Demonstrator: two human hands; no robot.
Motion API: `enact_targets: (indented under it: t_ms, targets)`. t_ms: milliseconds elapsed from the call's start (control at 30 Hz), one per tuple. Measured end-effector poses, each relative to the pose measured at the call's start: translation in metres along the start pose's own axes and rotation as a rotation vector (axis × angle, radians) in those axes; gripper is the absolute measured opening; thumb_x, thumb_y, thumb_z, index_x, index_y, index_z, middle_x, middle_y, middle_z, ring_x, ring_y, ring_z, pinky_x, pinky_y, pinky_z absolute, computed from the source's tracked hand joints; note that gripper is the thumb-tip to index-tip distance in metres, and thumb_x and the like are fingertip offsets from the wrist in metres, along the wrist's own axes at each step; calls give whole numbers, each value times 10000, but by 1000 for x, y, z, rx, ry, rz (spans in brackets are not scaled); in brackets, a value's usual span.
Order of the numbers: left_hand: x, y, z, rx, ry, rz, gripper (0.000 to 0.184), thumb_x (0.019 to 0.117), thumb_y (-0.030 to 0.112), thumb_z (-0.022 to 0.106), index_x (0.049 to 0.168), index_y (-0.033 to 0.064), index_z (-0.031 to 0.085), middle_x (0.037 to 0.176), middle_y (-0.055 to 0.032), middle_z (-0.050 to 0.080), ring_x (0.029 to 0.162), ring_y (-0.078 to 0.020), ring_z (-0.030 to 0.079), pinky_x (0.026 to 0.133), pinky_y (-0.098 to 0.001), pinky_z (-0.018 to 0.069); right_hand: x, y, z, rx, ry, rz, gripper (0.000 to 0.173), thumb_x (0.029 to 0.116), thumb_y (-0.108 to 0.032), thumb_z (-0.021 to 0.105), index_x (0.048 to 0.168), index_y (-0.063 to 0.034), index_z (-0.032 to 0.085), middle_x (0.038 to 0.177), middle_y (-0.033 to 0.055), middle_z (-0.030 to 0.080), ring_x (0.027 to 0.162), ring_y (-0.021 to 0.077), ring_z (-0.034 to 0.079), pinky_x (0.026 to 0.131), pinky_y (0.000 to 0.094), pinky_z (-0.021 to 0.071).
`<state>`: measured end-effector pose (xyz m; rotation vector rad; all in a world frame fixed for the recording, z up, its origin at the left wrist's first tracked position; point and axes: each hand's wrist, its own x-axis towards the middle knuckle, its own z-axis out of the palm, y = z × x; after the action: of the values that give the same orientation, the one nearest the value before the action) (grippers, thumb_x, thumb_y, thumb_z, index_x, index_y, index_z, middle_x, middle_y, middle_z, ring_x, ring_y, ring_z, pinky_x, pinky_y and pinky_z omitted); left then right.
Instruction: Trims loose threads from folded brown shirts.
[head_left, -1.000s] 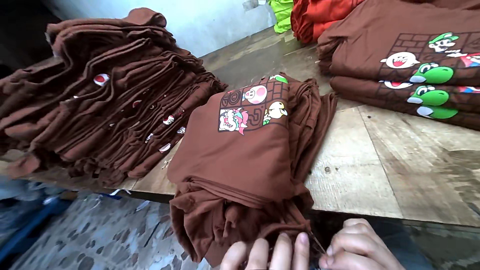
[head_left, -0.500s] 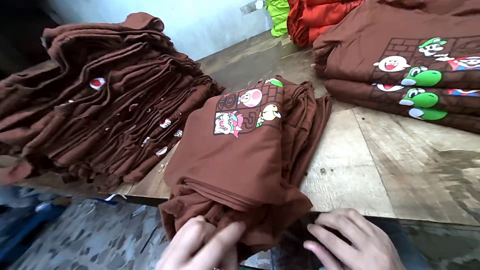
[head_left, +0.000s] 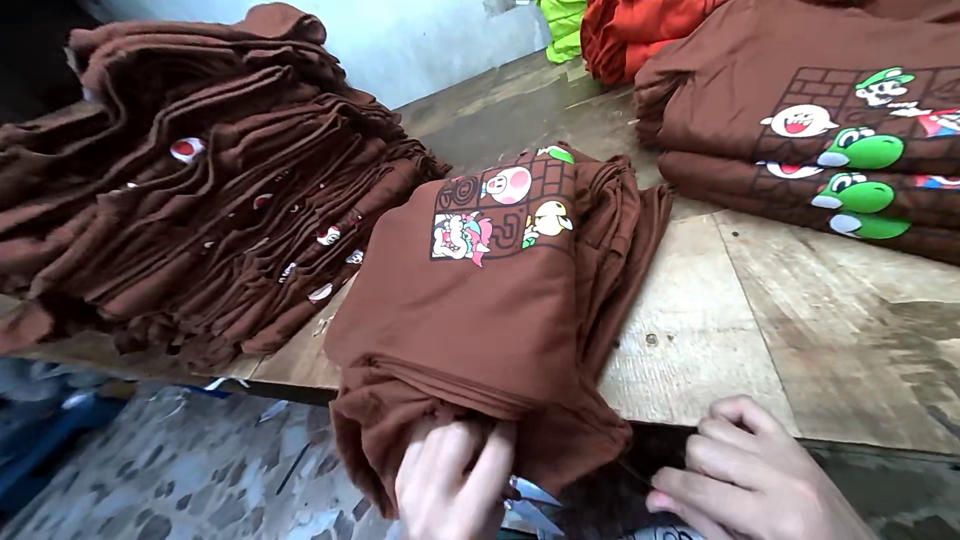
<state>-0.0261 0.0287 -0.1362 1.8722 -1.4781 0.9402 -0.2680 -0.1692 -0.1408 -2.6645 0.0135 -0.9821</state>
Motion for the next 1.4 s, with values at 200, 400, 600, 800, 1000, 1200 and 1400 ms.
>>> enact_targets:
  t_ms: [200, 400, 600, 800, 1000, 1200, 1400]
  targets:
    - [20, 44, -24, -200, -182, -186, 391, 908, 403, 732, 1241, 200, 709, 1040, -52, 604, 962, -169, 562, 852, -365, 446, 15, -20, -9, -170, -83, 101, 454, 977, -512, 645, 720, -139, 665, 671, 42, 582, 680, 240, 568, 805, 451, 440]
    - [12, 59, -17, -213, -260, -141, 575, 854, 535, 774, 1344, 254, 671, 931, -35, 560, 847, -179, 524, 770, -376, 409, 21, -5, 49, -278, 325, 19, 262, 987, -285, 621, 1245, -318, 655, 1115, -4, 606, 1017, 177, 558, 981, 390, 391]
    - [-16, 39, -16, -265, -223, -44, 105, 935, 248, 720, 1016, 189, 754, 781, 1, 612, 758, -156, 572, 753, -352, 452, 7, 1, 32, 75, 328, -63, 79, 977, -333, 688, 1042, -328, 733, 995, -58, 553, 1050, 115, 507, 1033, 336, 355]
    - [4, 52, -25, -413, -237, -206, 367, 947, 405, 723, 1286, 269, 689, 1090, -2, 622, 989, -115, 584, 868, -298, 472, 6, -4, 19, 165, 367, 79, 94, 945, -354, 733, 1024, -307, 713, 1094, -96, 564, 1132, 49, 516, 1025, 256, 402]
    - [16, 63, -21, -255, -208, -133, 207, 964, 252, 709, 1158, 218, 774, 997, 3, 710, 846, -140, 602, 748, -326, 458, 10, -13, 31, 157, 481, 201, 86, 981, -317, 676, 1026, -244, 679, 1085, -70, 566, 1088, 32, 555, 945, 190, 467]
    - [20, 72, -11, -209, -243, -111, 216, 961, 217, 699, 1164, 225, 772, 1006, 10, 724, 873, -166, 627, 768, -350, 485, 8, -11, 33, 169, 483, 172, 65, 1014, -286, 636, 1045, -243, 674, 1091, -63, 572, 1085, 43, 567, 941, 198, 480]
    - [22, 70, -14, -186, -259, -102, 249, 975, 258, 691, 1211, 210, 755, 1021, -10, 709, 865, -177, 614, 760, -360, 467, 7, -9, 32, 113, 465, 174, 93, 1050, -278, 569, 1052, -207, 630, 1074, -41, 572, 1071, 54, 578, 928, 199, 489]
